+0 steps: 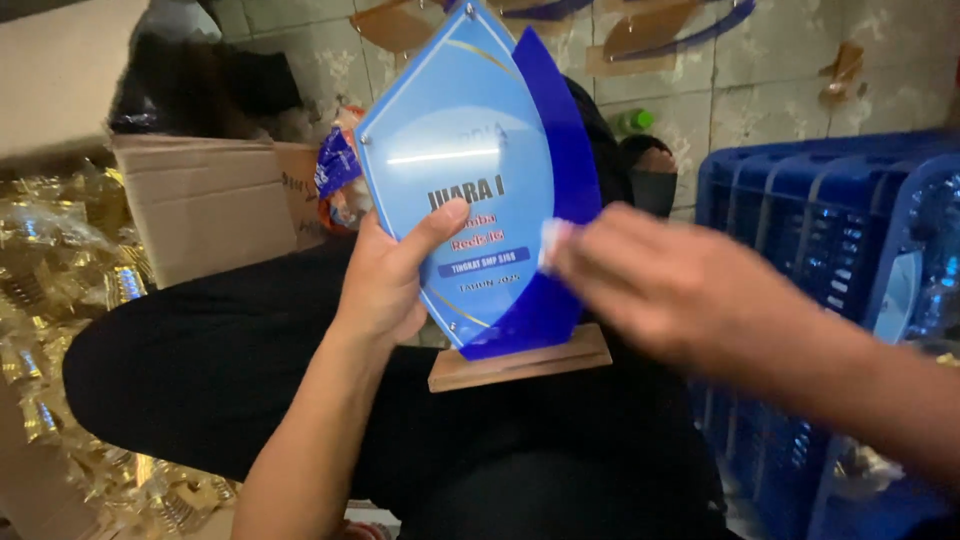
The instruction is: Peeling off the brown protective paper from blue and clear acrylic award plaques.
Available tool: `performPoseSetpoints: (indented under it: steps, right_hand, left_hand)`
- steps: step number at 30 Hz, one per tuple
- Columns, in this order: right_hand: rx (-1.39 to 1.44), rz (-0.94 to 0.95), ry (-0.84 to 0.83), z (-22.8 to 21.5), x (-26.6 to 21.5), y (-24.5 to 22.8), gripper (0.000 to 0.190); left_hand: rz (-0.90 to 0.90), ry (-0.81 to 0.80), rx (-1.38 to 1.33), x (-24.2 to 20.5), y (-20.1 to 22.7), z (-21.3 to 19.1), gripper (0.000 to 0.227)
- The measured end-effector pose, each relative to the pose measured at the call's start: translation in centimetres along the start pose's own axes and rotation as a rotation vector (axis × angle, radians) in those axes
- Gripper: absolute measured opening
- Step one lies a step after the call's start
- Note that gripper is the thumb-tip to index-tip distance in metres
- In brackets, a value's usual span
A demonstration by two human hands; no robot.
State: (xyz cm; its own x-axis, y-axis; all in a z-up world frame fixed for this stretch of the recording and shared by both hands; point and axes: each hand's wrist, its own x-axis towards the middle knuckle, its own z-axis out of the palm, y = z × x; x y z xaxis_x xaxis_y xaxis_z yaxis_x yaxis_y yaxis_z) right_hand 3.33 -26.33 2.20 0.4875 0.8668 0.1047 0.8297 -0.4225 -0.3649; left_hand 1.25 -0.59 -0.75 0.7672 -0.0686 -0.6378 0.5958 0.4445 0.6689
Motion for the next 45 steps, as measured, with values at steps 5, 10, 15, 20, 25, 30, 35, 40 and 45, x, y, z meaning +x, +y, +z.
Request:
performPoseSetpoints:
  steps: [5, 10, 15, 20, 25, 30, 35, 40, 45]
  right_hand:
    - [0.103, -0.028, 0.041, -0.6, 0.9, -0.9, 0.007]
    - [0.131, -0.004, 0.079, -0.4, 0.9, -1.4, 0.010]
    - [-0.060, 0.098, 0.137, 0.4, 1.0, -0.4, 0.009]
    - [0.103, 0.097, 0.131, -0.6, 1.6, -2.1, 0.022]
    - [0.235, 0.088, 0.148, 0.6, 1.3, -3.1, 0.019]
    - [0.099, 0.138, 0.192, 0.2, 1.3, -2.6, 0.019]
    - [0.095, 0.238, 0.265, 0.5, -0.1, -0.5, 0.022]
    - [0.440, 0.628, 0.419, -0.1, -0.8, -0.8, 0.025]
    - [1.130, 0.900, 0.414, 1.7, -0.1, -3.1, 0.071]
  left_hand:
    - [0.020, -0.016, -0.009, 0.1, -0.1, 0.0, 0.049]
    - [0.040, -0.019, 0.003, 0.3, -0.2, 0.0, 0.051]
    - [0.028, 0.017, -0.004, 0.0, -0.2, 0.1, 0.060]
    - [0.034, 0.006, -0.046, -0.2, -0.7, -0.3, 0.048]
    - [0.019, 0.028, -0.013, -0.1, -0.4, -0.2, 0.054]
    - [0.038, 0.016, -0.069, -0.3, -0.7, -0.1, 0.049]
    - [0.031, 0.016, -0.009, -0.5, -0.7, 0.2, 0.049]
    - [0.006, 0.021, -0.010, -1.1, -0.1, 0.6, 0.061]
    - [0.035, 0.010, 0.025, -0.5, -0.4, 0.9, 0.052]
